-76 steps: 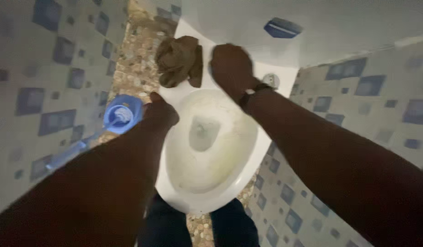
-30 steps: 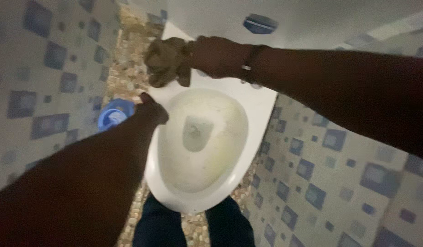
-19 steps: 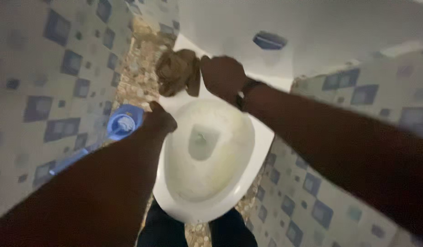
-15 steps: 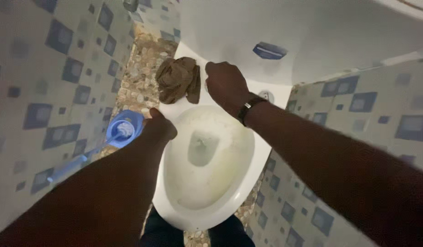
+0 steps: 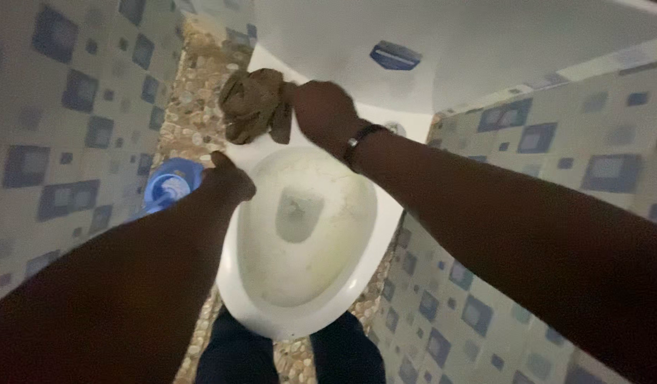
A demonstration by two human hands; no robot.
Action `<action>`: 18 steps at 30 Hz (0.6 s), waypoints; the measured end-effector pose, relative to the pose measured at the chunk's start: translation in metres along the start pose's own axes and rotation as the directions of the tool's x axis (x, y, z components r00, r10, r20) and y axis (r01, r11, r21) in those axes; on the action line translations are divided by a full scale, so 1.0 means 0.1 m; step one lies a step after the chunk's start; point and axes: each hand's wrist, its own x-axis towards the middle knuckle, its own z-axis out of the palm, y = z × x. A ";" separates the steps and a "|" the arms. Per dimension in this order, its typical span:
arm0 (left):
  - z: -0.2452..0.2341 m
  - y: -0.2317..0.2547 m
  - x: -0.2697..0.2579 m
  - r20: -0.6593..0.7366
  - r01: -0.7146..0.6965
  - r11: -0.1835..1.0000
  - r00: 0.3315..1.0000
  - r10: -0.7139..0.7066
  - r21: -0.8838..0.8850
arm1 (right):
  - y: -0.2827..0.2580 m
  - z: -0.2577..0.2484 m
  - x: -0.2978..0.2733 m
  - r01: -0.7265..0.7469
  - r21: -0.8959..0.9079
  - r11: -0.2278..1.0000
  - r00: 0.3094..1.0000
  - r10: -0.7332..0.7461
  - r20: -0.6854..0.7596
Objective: The person removes screws from a toilet seat using a screwdriver, wipes the toilet and components with a cloth, and handles the seat and hardware by hand.
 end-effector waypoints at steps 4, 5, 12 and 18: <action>-0.12 -0.02 -0.05 -0.066 -0.101 0.995 0.993 0.102 0.024 | 0.06 0.01 -0.02 0.148 -0.083 0.985 0.976 -0.132 0.173; -0.20 -0.03 -0.15 -0.050 -0.161 0.986 0.986 0.159 -0.038 | 0.08 0.01 0.00 0.220 -0.098 0.971 0.969 -0.206 0.140; -0.76 0.33 -1.26 -0.777 -0.725 0.679 0.492 0.394 -0.114 | -0.06 -0.19 0.02 0.133 -0.036 0.990 0.969 -0.123 0.212; -1.11 0.42 -1.26 -0.772 -0.826 0.474 0.506 0.384 -0.306 | -0.31 -0.12 0.00 -0.182 0.016 0.983 0.950 0.172 0.259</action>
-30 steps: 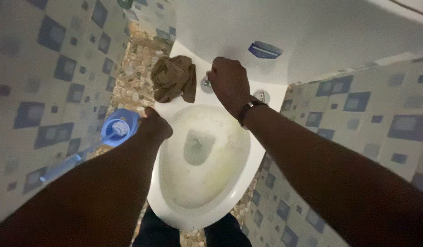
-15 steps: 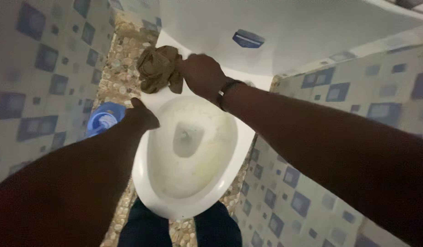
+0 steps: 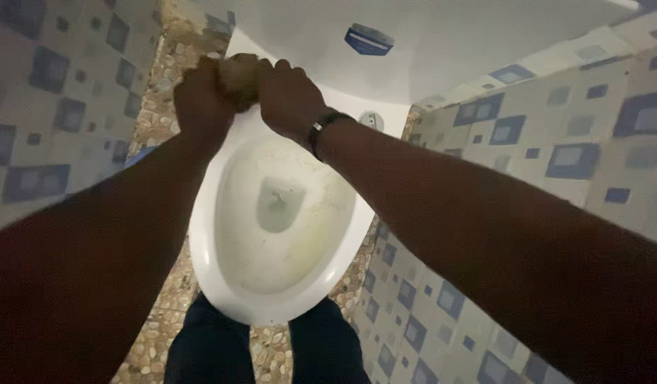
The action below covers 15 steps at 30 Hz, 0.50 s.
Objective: The person removes screws from a toilet seat using a screwdriver, wipes the toilet and components with a cloth, and handles the seat and hardware by hand.
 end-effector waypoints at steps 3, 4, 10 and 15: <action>-0.29 0.21 -0.03 -0.196 -0.224 0.965 0.949 0.247 0.133 | 0.00 -0.01 -0.10 0.050 0.152 0.987 0.994 -0.034 -0.105; -0.44 0.35 -0.07 -0.191 -0.226 0.963 0.949 0.252 0.148 | 0.01 -0.02 -0.13 0.032 0.134 0.990 0.996 -0.021 -0.084; -1.16 1.65 -0.60 -0.215 -0.593 0.786 0.802 0.557 -0.174 | -0.01 0.07 -0.12 0.033 0.098 0.995 0.998 -0.027 -0.064; -1.01 2.50 -0.61 -0.161 -0.748 0.664 0.654 0.739 0.010 | -0.09 0.24 -0.10 0.075 0.092 0.993 0.996 -0.079 0.044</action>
